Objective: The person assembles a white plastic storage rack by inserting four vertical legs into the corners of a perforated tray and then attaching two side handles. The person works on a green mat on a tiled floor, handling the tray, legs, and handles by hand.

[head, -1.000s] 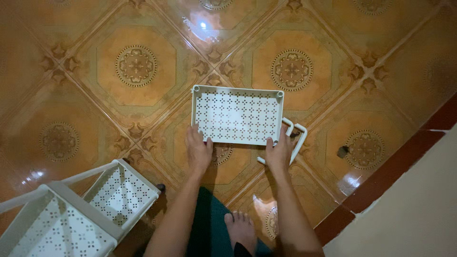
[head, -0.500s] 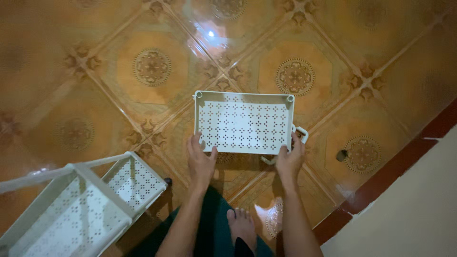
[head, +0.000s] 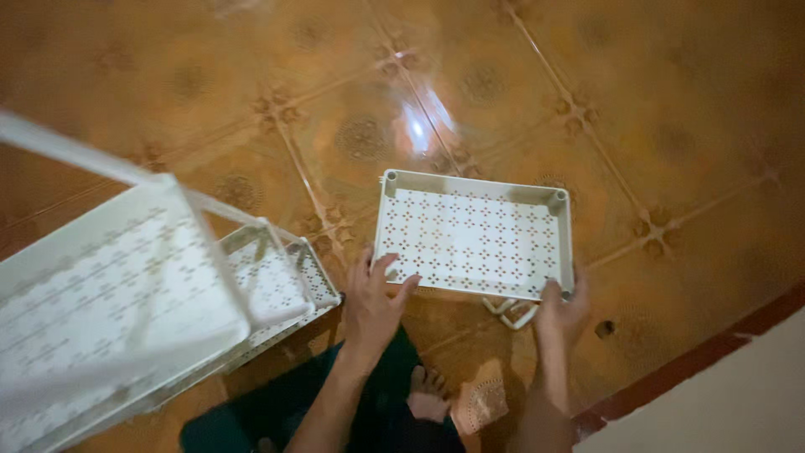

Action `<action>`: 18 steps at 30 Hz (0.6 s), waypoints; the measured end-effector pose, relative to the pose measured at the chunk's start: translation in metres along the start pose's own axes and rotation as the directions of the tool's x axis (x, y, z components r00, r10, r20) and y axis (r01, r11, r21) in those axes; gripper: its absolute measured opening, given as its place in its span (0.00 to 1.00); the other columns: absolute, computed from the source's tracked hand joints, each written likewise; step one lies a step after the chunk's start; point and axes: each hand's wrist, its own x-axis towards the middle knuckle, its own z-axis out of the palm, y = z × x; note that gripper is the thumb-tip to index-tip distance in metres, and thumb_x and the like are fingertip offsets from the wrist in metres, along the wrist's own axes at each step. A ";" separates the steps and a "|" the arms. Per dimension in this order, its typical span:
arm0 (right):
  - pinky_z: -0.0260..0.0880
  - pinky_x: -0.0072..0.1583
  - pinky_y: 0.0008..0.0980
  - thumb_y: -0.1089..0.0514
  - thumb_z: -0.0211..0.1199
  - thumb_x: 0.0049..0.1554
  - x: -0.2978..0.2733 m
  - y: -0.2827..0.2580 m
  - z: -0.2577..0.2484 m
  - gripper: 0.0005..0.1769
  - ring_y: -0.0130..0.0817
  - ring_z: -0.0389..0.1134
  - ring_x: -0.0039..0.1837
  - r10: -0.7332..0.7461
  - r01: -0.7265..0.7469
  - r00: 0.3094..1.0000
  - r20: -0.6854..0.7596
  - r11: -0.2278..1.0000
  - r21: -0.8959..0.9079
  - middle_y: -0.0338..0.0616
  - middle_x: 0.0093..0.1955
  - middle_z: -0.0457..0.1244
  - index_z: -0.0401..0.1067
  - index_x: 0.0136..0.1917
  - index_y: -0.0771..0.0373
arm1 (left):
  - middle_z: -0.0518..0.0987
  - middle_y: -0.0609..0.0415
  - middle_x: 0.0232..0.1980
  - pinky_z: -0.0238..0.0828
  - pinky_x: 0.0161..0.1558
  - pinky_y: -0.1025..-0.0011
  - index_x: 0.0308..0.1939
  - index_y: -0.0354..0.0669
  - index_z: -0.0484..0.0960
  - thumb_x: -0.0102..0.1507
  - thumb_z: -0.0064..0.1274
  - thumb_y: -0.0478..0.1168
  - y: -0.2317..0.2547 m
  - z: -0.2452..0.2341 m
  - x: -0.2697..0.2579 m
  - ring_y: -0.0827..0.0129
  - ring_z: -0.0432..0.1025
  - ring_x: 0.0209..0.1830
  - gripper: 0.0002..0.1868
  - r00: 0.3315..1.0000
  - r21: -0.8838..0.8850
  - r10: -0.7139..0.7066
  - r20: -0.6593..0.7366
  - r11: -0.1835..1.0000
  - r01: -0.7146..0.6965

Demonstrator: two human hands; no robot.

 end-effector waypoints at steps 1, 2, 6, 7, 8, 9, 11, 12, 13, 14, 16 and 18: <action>0.72 0.53 0.37 0.64 0.57 0.62 0.002 -0.005 -0.006 0.30 0.39 0.72 0.53 -0.057 0.057 0.998 -0.009 0.997 0.047 0.60 0.60 0.68 0.62 0.76 0.68 | 0.72 0.32 0.64 0.67 0.59 0.50 0.51 0.37 0.82 0.58 0.68 0.51 0.008 -0.011 0.002 0.38 0.67 0.62 0.25 1.000 -0.020 0.014 -0.006 1.000 -0.014; 0.72 0.54 0.36 0.64 0.57 0.62 0.005 -0.009 -0.010 0.30 0.39 0.71 0.53 -0.112 0.114 0.993 -0.019 0.989 0.095 0.60 0.60 0.68 0.62 0.76 0.69 | 0.72 0.33 0.64 0.68 0.59 0.51 0.48 0.37 0.84 0.58 0.68 0.51 0.016 -0.023 0.004 0.39 0.68 0.62 0.24 1.000 -0.040 0.029 -0.013 0.999 -0.029; 0.65 0.43 0.40 0.62 0.56 0.60 0.024 -0.015 -0.031 0.30 0.42 0.65 0.43 0.112 -0.106 0.993 -0.026 0.981 0.160 0.53 0.55 0.67 0.63 0.75 0.64 | 0.75 0.39 0.62 0.69 0.55 0.53 0.40 0.36 0.86 0.56 0.68 0.53 0.052 -0.068 0.001 0.44 0.70 0.57 0.22 0.994 -0.085 -0.065 0.086 0.994 0.072; 0.65 0.44 0.38 0.63 0.56 0.61 0.032 -0.019 -0.032 0.29 0.39 0.64 0.44 0.021 -0.015 0.999 -0.026 0.974 0.227 0.52 0.55 0.67 0.63 0.75 0.65 | 0.75 0.40 0.62 0.68 0.56 0.53 0.39 0.36 0.87 0.56 0.68 0.52 0.059 -0.079 0.006 0.44 0.70 0.58 0.21 0.998 -0.079 -0.015 0.062 0.997 0.020; 0.64 0.45 0.35 0.63 0.56 0.62 0.040 -0.023 -0.037 0.29 0.36 0.64 0.46 -0.069 0.075 0.997 -0.030 0.953 0.293 0.51 0.56 0.67 0.63 0.75 0.67 | 0.75 0.40 0.62 0.68 0.57 0.52 0.38 0.36 0.87 0.56 0.68 0.52 0.066 -0.090 0.010 0.44 0.70 0.59 0.20 0.999 -0.070 0.035 0.038 0.997 -0.032; 0.63 0.46 0.32 0.64 0.56 0.62 0.043 -0.027 -0.039 0.28 0.33 0.64 0.47 -0.153 0.155 0.988 -0.032 0.924 0.350 0.49 0.56 0.66 0.62 0.76 0.68 | 0.76 0.41 0.61 0.67 0.58 0.51 0.37 0.36 0.88 0.57 0.68 0.51 0.074 -0.101 0.010 0.43 0.69 0.60 0.19 0.997 -0.057 0.073 0.020 0.996 -0.072; 0.68 0.55 0.31 0.66 0.54 0.64 0.049 -0.040 -0.046 0.26 0.33 0.67 0.57 -0.335 0.325 0.942 -0.029 0.883 0.339 0.50 0.63 0.66 0.64 0.74 0.72 | 0.74 0.38 0.64 0.68 0.57 0.51 0.38 0.36 0.87 0.57 0.67 0.49 0.084 -0.120 0.012 0.42 0.69 0.60 0.18 0.997 -0.082 0.078 0.000 0.994 -0.078; 0.70 0.60 0.31 0.68 0.53 0.65 0.047 -0.047 -0.050 0.24 0.33 0.68 0.61 -0.418 0.402 0.908 -0.025 0.853 0.333 0.50 0.67 0.66 0.65 0.74 0.75 | 0.73 0.37 0.66 0.68 0.57 0.51 0.39 0.36 0.87 0.58 0.66 0.48 0.088 -0.130 0.012 0.41 0.69 0.60 0.17 0.997 -0.093 0.079 -0.005 0.993 -0.079; 0.70 0.59 0.31 0.65 0.53 0.66 0.047 -0.060 -0.050 0.24 0.33 0.68 0.60 -0.406 0.388 0.914 -0.019 0.856 0.341 0.50 0.65 0.66 0.65 0.75 0.74 | 0.72 0.35 0.67 0.68 0.57 0.50 0.39 0.37 0.88 0.58 0.66 0.47 0.092 -0.139 0.014 0.40 0.69 0.60 0.16 0.994 -0.094 0.100 -0.035 0.990 -0.103; 0.69 0.58 0.31 0.63 0.53 0.68 0.048 -0.077 -0.054 0.24 0.32 0.68 0.59 -0.394 0.374 0.919 -0.012 0.860 0.348 0.50 0.64 0.66 0.65 0.76 0.73 | 0.71 0.34 0.68 0.67 0.58 0.50 0.40 0.37 0.88 0.59 0.66 0.47 0.096 -0.149 0.015 0.39 0.68 0.59 0.15 0.990 -0.093 0.122 -0.064 0.987 -0.128; 0.68 0.55 0.32 0.59 0.53 0.70 0.040 -0.109 -0.059 0.25 0.33 0.67 0.56 -0.362 0.338 0.932 0.022 0.889 0.310 0.52 0.62 0.66 0.65 0.76 0.73 | 0.69 0.31 0.70 0.67 0.58 0.50 0.41 0.38 0.88 0.60 0.65 0.45 0.105 -0.164 0.014 0.38 0.68 0.60 0.14 0.984 -0.113 0.128 -0.122 0.983 -0.142; 0.66 0.49 0.34 0.57 0.53 0.70 0.030 -0.144 -0.069 0.25 0.36 0.67 0.53 -0.319 0.300 0.947 0.047 0.926 0.228 0.54 0.59 0.66 0.64 0.75 0.73 | 0.67 0.29 0.73 0.68 0.59 0.51 0.43 0.38 0.88 0.61 0.64 0.43 0.113 -0.178 0.015 0.38 0.67 0.61 0.13 0.976 -0.153 0.123 -0.178 0.977 -0.151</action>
